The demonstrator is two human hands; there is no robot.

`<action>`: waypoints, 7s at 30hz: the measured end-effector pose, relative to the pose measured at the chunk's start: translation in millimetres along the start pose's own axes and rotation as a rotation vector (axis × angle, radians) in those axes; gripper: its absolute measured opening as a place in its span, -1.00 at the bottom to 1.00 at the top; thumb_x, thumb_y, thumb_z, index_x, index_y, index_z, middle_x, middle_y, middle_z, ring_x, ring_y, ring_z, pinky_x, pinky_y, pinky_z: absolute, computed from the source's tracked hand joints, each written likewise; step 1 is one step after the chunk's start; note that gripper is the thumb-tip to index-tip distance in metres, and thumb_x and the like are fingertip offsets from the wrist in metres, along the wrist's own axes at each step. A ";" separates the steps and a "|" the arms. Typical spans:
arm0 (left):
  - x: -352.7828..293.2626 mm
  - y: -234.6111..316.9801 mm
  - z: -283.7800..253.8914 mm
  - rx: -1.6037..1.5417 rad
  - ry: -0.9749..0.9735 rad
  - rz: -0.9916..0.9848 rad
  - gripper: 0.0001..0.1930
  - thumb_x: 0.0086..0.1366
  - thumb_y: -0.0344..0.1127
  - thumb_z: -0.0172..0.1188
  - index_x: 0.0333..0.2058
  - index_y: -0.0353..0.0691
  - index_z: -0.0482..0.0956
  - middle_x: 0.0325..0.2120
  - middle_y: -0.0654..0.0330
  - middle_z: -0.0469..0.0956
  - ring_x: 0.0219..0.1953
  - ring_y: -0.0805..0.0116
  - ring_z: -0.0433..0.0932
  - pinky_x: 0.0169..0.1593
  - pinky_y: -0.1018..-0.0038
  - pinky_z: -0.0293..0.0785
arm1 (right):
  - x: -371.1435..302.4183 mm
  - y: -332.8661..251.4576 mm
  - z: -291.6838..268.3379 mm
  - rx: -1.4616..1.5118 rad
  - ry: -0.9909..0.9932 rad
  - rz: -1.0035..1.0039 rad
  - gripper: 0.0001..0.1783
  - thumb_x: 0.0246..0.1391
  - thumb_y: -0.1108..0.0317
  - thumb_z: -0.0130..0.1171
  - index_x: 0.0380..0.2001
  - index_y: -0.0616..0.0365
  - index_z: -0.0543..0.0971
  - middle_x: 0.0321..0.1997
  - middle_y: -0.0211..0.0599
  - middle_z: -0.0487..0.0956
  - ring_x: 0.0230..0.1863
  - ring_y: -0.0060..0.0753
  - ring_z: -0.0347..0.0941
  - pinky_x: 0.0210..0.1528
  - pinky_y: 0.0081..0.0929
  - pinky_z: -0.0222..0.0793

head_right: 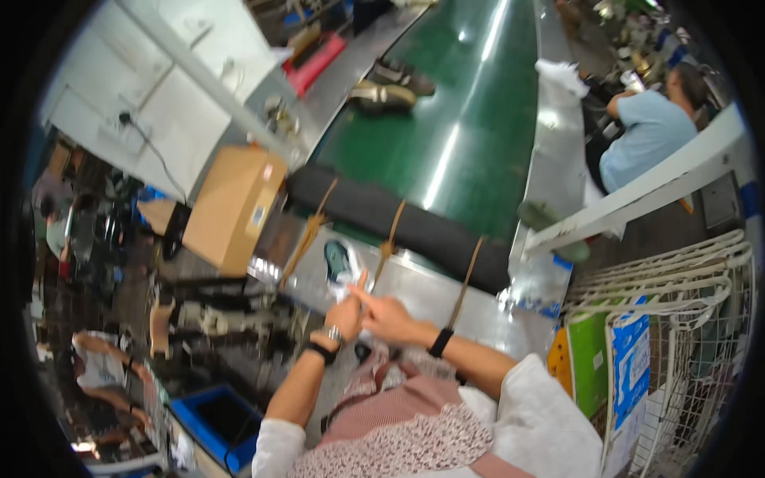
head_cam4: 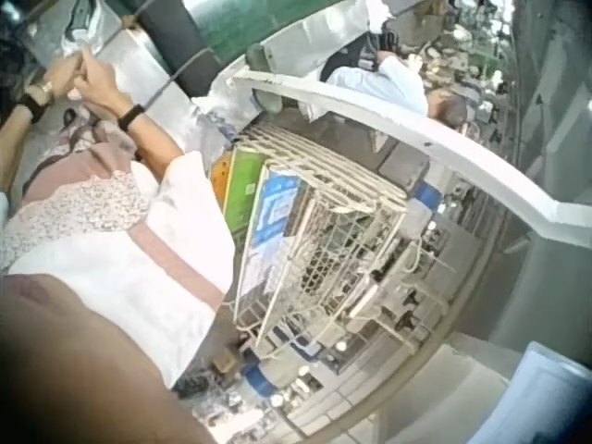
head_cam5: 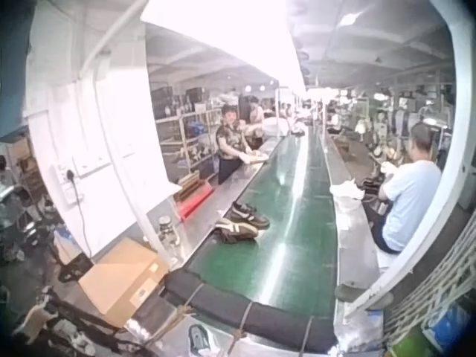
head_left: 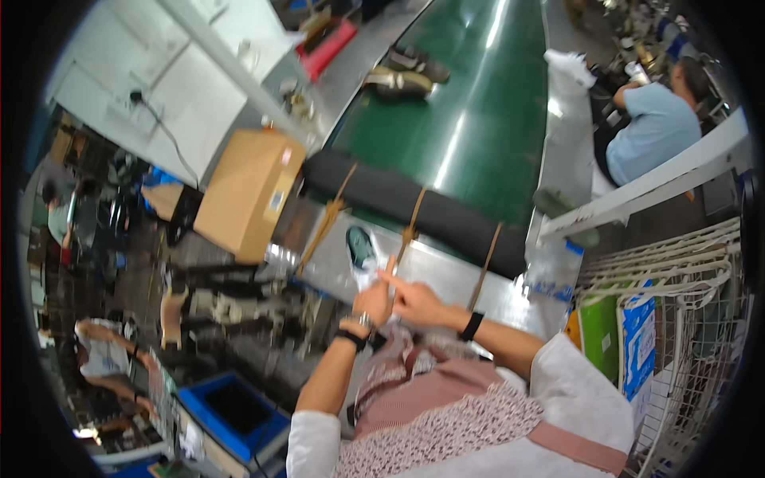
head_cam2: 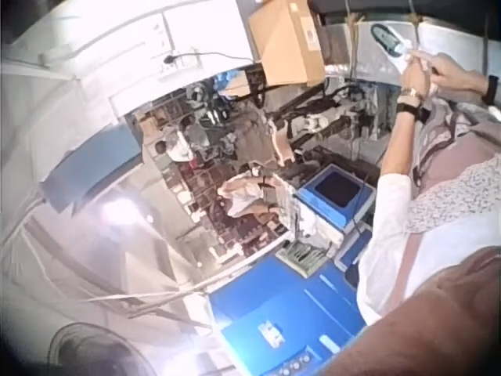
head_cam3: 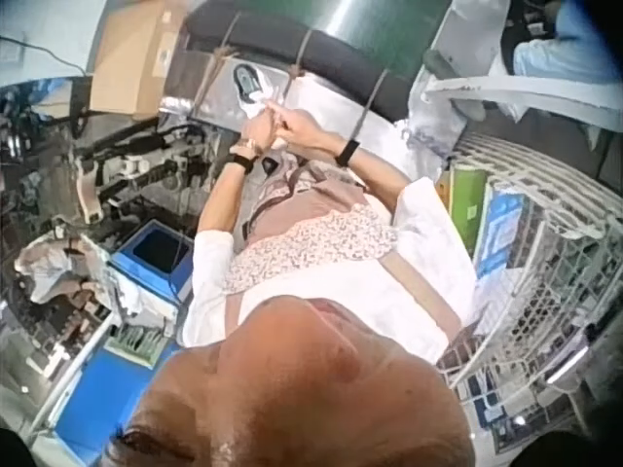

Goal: Perform various steps in the shoe manufacturing process, including fitting outsoles and inspecting components.

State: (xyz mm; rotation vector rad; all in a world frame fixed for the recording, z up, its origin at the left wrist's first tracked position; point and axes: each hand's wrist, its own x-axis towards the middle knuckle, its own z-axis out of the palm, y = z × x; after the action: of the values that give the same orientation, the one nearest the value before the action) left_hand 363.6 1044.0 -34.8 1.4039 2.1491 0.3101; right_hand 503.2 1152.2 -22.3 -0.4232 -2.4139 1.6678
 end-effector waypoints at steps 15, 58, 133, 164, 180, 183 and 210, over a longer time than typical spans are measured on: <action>8.6 23.5 -7.4 -0.041 -0.067 -0.002 -0.08 0.20 -0.31 0.14 0.46 -0.11 -0.16 -0.29 -0.14 0.64 -0.26 -0.18 0.61 -0.22 0.02 0.50 | 1.7 3.3 -13.5 -0.084 0.040 0.001 -0.13 -0.02 0.37 0.08 0.43 -0.24 0.19 -0.50 -0.06 0.55 -0.48 0.02 0.52 -0.36 -0.15 0.41; 31.4 38.5 -39.2 -0.071 0.253 -0.042 -0.08 0.15 -0.28 0.27 0.45 0.00 0.00 -0.25 -0.11 0.59 -0.26 -0.14 0.60 -0.25 0.07 0.50 | 21.5 -14.2 -41.8 0.009 0.179 -0.169 -0.12 -0.04 0.47 0.10 0.43 -0.10 0.20 -0.56 -0.18 0.53 -0.59 -0.29 0.47 -0.45 -0.40 0.39; -223.6 -334.0 -89.1 -0.443 0.986 -0.529 -0.52 0.04 -0.28 0.36 -0.02 -0.23 0.60 -0.02 -0.17 0.54 0.07 -0.16 0.47 0.11 0.11 0.44 | 190.5 -267.4 275.7 -0.711 -0.229 -0.333 0.08 -0.20 -0.10 0.39 0.41 -0.05 0.22 -0.12 0.01 0.43 -0.06 0.10 0.48 0.00 -0.11 0.44; -265.2 -189.8 -46.3 -2.418 0.555 0.208 -0.04 0.32 0.53 -0.28 0.28 -0.31 0.28 0.18 0.07 0.46 0.23 0.13 0.42 0.31 0.05 0.26 | 144.9 -259.8 292.8 -0.766 -0.157 -0.406 0.12 -0.14 -0.09 0.31 0.42 0.19 0.10 -0.10 0.15 0.42 -0.21 0.25 0.54 -0.19 0.01 0.51; -233.1 -176.7 -40.5 -2.393 1.018 0.301 -0.28 0.47 0.26 -0.17 0.32 -0.23 0.23 0.19 0.09 0.42 0.16 0.14 0.47 0.24 0.27 0.41 | 125.5 -239.6 296.4 -0.660 -0.040 -0.482 0.11 -0.11 -0.10 0.33 0.40 0.22 0.10 -0.03 0.07 0.36 -0.17 0.17 0.53 -0.24 -0.04 0.52; -233.1 -176.8 -36.4 -2.370 1.033 0.290 -0.29 0.47 0.24 -0.16 0.31 -0.24 0.24 0.18 0.08 0.44 0.15 0.15 0.48 0.23 0.27 0.42 | 121.8 -240.5 297.9 -0.646 -0.020 -0.476 0.13 -0.12 -0.06 0.35 0.41 0.22 0.07 0.01 0.06 0.36 -0.13 0.16 0.51 -0.21 -0.06 0.51; -516.6 -161.9 52.9 -0.943 0.277 -0.673 -0.26 0.00 0.18 0.48 -0.07 -0.40 0.63 -0.19 0.03 0.69 -0.11 0.30 0.63 0.01 0.41 0.49 | 121.4 -200.9 325.8 1.311 -0.694 0.545 -0.26 0.25 -0.20 -0.05 0.15 0.30 0.43 0.08 0.03 0.57 0.11 -0.09 0.54 0.17 -0.20 0.45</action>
State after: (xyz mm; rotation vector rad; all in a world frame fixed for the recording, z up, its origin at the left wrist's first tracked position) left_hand 425.5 505.5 9.8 0.1070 2.0621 1.0961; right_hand 263.5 837.7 47.4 -0.2696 -0.8750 3.5181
